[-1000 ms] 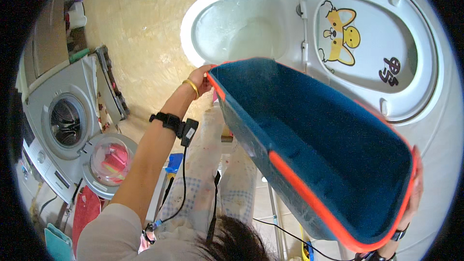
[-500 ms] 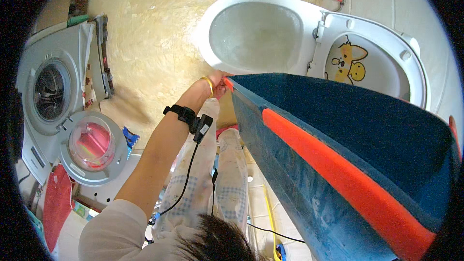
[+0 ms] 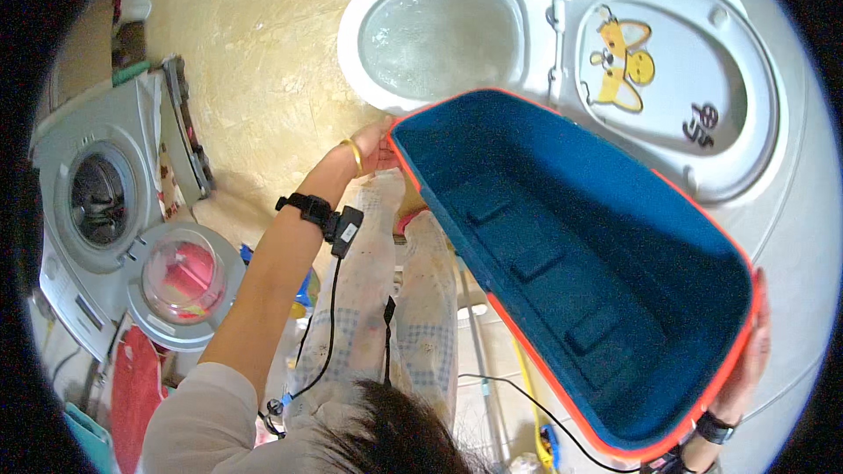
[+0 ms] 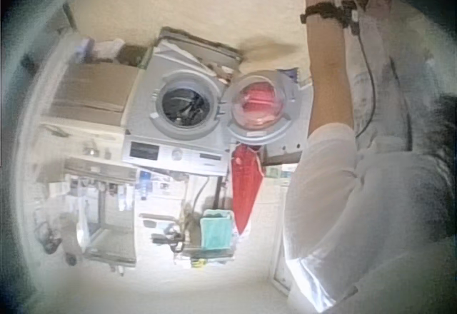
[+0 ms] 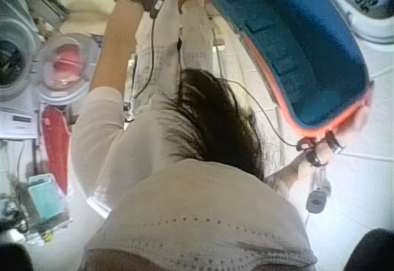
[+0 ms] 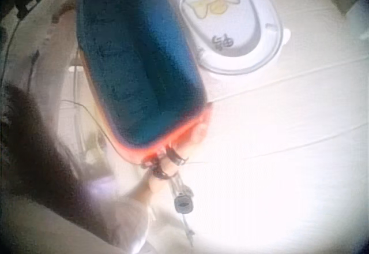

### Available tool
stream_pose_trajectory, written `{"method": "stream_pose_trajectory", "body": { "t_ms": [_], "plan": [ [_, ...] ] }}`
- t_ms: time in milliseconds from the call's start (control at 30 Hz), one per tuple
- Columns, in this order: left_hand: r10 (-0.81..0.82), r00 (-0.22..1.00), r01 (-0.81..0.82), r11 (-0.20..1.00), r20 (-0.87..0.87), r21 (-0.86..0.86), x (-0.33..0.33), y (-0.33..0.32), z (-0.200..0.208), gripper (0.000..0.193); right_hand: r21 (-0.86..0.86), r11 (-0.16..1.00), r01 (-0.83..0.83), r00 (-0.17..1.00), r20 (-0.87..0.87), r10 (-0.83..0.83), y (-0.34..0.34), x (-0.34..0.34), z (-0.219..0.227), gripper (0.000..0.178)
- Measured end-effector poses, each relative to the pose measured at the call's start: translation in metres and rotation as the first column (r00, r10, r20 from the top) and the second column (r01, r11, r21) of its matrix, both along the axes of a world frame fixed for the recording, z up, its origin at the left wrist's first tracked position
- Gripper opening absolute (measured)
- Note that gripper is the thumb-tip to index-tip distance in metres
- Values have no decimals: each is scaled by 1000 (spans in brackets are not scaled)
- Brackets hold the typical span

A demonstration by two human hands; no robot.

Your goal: The person empties a bucket of water into a toilet, walks to a bedroom to retrieve a cardboard box containing vacuum parts, and then returns to the bathroom to assemble a brush attachment for a cleaning tool by hand.

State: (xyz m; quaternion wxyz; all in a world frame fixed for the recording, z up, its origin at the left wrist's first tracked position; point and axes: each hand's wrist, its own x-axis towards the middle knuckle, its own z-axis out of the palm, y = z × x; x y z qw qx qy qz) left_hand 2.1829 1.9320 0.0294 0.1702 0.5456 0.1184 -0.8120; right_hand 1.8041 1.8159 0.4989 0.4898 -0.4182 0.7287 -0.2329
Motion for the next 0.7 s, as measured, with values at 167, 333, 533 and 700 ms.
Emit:
{"method": "stream_pose_trajectory", "body": {
  "t_ms": [167,333,533,700],
  "plan": [
    [-161,979,132,969,-127,-211,7,12,63,62,212,951,226,946,-279,-163,138,-51,-26,69],
    [-292,956,280,934,-22,-221,-21,12,85,70,519,718,464,884,-320,-340,275,-98,-72,29],
    [-322,935,355,860,150,-366,-62,13,75,87,551,455,700,652,-232,-722,399,-128,-159,9],
    [-422,766,588,765,486,-263,-30,40,79,82,495,324,806,450,-157,-879,493,-171,-313,8]
  ]
}}
